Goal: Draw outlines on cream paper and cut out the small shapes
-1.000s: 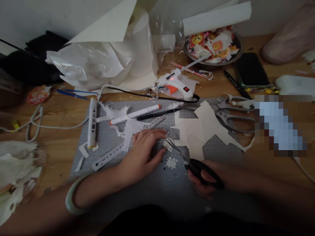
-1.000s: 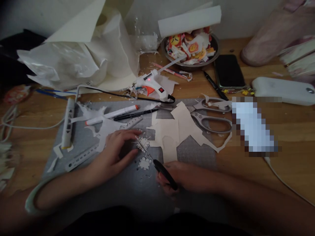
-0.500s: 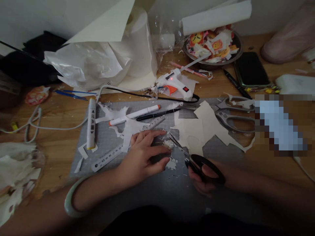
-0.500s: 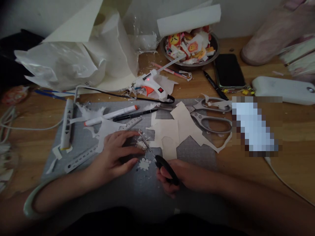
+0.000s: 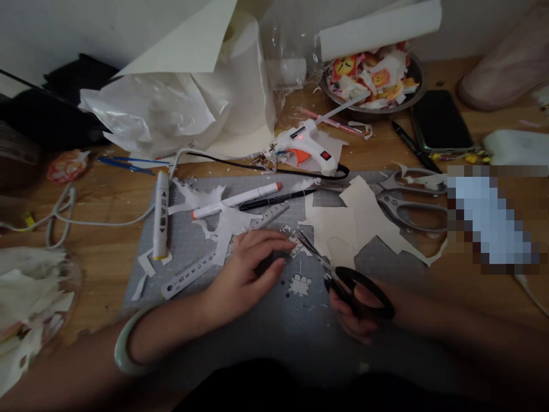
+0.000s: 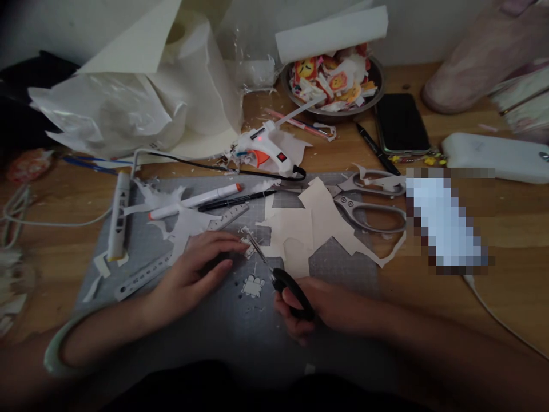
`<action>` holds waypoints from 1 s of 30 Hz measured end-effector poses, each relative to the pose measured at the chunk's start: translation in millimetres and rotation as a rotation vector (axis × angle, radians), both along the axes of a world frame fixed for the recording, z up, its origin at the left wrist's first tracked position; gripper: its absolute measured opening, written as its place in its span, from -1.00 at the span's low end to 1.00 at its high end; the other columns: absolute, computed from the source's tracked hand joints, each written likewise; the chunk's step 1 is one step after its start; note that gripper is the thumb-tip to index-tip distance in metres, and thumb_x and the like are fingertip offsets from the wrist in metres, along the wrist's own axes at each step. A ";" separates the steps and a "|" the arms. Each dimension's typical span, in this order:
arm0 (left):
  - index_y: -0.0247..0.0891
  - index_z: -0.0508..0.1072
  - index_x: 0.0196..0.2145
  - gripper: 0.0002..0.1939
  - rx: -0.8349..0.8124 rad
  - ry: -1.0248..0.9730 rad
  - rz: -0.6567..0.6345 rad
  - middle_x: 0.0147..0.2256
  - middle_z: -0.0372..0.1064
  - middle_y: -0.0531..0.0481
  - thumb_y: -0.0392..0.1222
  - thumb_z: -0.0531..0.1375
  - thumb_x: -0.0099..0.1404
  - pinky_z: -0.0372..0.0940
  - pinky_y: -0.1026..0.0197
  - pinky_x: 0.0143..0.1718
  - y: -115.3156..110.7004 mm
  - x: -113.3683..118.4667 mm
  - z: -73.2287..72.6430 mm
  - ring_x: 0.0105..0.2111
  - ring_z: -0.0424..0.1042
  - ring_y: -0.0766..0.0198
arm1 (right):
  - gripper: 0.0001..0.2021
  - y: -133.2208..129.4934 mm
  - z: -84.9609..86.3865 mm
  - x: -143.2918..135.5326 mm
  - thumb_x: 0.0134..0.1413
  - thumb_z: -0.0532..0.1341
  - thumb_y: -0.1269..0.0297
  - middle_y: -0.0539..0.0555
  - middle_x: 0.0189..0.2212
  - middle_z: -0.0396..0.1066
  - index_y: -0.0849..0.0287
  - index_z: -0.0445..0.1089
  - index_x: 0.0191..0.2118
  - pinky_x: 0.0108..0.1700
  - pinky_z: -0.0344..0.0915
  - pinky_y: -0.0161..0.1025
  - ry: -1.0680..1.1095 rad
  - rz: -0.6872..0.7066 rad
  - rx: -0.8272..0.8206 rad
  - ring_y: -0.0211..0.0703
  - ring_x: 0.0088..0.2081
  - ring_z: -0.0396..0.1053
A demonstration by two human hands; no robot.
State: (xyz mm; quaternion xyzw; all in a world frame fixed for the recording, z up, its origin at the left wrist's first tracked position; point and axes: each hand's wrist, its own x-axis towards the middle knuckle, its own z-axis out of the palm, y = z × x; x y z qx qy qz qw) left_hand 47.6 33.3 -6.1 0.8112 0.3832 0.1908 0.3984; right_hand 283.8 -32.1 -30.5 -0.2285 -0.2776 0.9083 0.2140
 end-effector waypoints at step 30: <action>-0.27 0.33 -0.51 -0.72 -0.453 -0.279 0.125 -0.55 0.32 0.08 -0.22 0.02 0.35 0.24 0.33 -0.36 3.9 3.7 0.7 -0.48 0.32 0.37 | -0.49 2.2 10.2 1.2 0.04 0.14 -0.25 -0.18 -0.68 0.06 0.18 0.15 -0.43 -0.55 0.11 -0.38 -0.054 0.042 0.057 -0.39 -0.63 0.02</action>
